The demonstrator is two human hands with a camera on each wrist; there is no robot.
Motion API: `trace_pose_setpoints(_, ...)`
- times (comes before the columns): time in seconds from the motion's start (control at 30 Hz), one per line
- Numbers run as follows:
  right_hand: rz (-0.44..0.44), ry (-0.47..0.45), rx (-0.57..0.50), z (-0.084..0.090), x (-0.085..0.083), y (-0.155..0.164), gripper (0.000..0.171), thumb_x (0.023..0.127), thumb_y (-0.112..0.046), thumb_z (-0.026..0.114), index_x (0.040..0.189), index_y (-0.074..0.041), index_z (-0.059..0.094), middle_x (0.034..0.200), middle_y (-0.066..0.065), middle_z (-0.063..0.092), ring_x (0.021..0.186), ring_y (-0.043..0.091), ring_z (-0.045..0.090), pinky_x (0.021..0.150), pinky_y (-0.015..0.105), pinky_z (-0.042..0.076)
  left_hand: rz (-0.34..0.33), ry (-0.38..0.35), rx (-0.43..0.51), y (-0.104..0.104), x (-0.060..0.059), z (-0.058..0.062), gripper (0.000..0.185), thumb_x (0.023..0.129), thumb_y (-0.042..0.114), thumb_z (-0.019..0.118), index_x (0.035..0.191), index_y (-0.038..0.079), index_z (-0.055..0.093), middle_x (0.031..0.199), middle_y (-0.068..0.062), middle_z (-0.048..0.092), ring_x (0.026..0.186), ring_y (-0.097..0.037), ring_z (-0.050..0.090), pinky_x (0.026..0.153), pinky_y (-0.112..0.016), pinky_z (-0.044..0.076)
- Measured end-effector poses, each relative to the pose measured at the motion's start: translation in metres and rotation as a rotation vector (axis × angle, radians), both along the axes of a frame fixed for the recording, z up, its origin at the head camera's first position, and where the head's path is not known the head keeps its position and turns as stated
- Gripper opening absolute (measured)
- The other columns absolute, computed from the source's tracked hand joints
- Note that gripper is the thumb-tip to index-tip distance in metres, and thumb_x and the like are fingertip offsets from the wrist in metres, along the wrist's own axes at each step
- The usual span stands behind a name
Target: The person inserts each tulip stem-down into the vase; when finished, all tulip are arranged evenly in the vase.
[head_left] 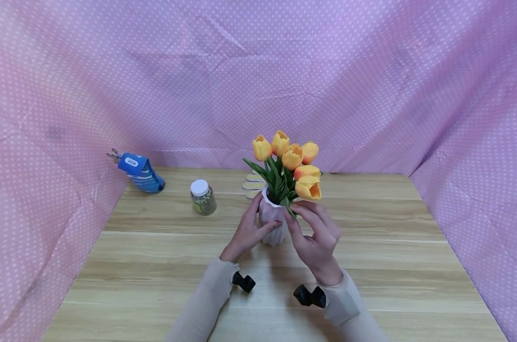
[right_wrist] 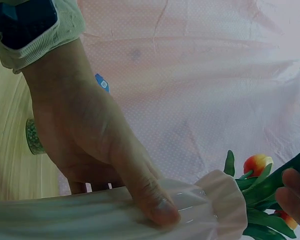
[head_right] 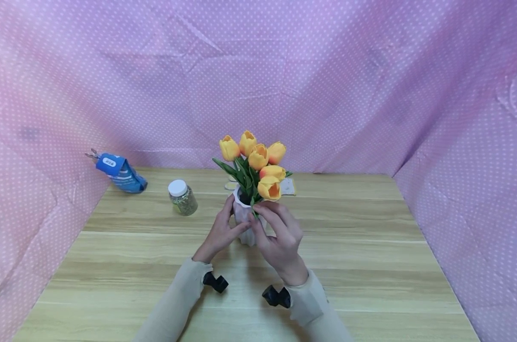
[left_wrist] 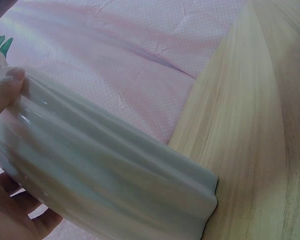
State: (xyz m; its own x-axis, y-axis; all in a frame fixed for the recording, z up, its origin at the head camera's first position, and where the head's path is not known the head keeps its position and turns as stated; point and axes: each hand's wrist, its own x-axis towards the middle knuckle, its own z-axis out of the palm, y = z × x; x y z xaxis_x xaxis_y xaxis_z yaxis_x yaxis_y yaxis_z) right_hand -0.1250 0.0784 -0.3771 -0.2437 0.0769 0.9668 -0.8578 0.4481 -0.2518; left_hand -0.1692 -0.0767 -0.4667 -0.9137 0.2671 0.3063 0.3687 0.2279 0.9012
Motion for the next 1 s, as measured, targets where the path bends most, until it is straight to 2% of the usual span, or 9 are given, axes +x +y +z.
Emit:
trace_pose_setpoints(0.2,-0.016,-0.003,0.027,0.001,0.000,0.000,0.025,0.089,-0.017,0.069,0.086,0.008,0.071,0.082,0.020,0.070,0.071,0.025,0.066,0.081,0.017,0.057,0.004,-0.018,0.000,0.000,0.001,0.001,0.085,0.083,0.031,0.076,0.150,0.035,0.024,0.152,0.000,0.042,0.141,-0.023,0.040,0.116,-0.057,0.033)
trace_pose_setpoints(0.37,-0.036,0.014,0.006,0.002,0.000,0.004,0.030,0.089,-0.021,0.070,0.085,0.009,0.071,0.083,0.021,0.070,0.071,0.026,0.067,0.084,0.018,0.057,0.009,-0.020,-0.009,0.000,0.002,0.002,0.086,0.083,0.029,0.077,0.151,0.031,0.025,0.153,-0.002,0.041,0.142,-0.025,0.040,0.115,-0.057,0.033)
trace_pose_setpoints(0.63,-0.006,0.019,-0.030,-0.002,-0.001,0.025,0.036,0.089,-0.023,0.068,0.081,0.012,0.068,0.077,0.024,0.068,0.070,0.024,0.066,0.082,0.015,0.056,0.016,-0.036,-0.004,-0.002,0.002,0.003,0.085,0.083,0.024,0.076,0.151,0.028,0.025,0.154,-0.001,0.039,0.144,-0.025,0.037,0.118,-0.056,0.030)
trace_pose_setpoints(0.77,-0.021,-0.082,0.000,-0.015,-0.008,0.048,0.039,0.090,-0.027,0.067,0.087,0.012,0.069,0.082,0.023,0.069,0.073,0.026,0.065,0.082,0.012,0.054,0.015,-0.046,-0.015,-0.003,0.002,0.003,0.088,0.082,0.026,0.077,0.152,0.033,0.023,0.154,0.002,0.039,0.143,-0.024,0.038,0.117,-0.056,0.030)
trace_pose_setpoints(0.9,-0.094,-0.263,0.109,-0.033,-0.013,0.079,0.045,0.091,-0.035,0.064,0.102,0.009,0.068,0.097,0.023,0.070,0.086,0.031,0.064,0.091,0.009,0.049,0.028,-0.044,-0.058,-0.008,0.001,0.005,0.094,0.079,0.034,0.079,0.153,0.033,0.020,0.155,0.003,0.038,0.140,-0.025,0.042,0.115,-0.058,0.033)
trace_pose_setpoints(1.0,-0.165,-0.430,0.217,-0.046,-0.015,0.104,0.049,0.090,-0.035,0.065,0.115,0.007,0.063,0.111,0.023,0.067,0.102,0.035,0.061,0.099,0.019,0.047,0.034,0.005,-0.094,-0.016,0.000,0.008,0.099,0.078,0.036,0.080,0.155,0.026,0.019,0.156,-0.002,0.036,0.141,-0.026,0.040,0.114,-0.055,0.035)
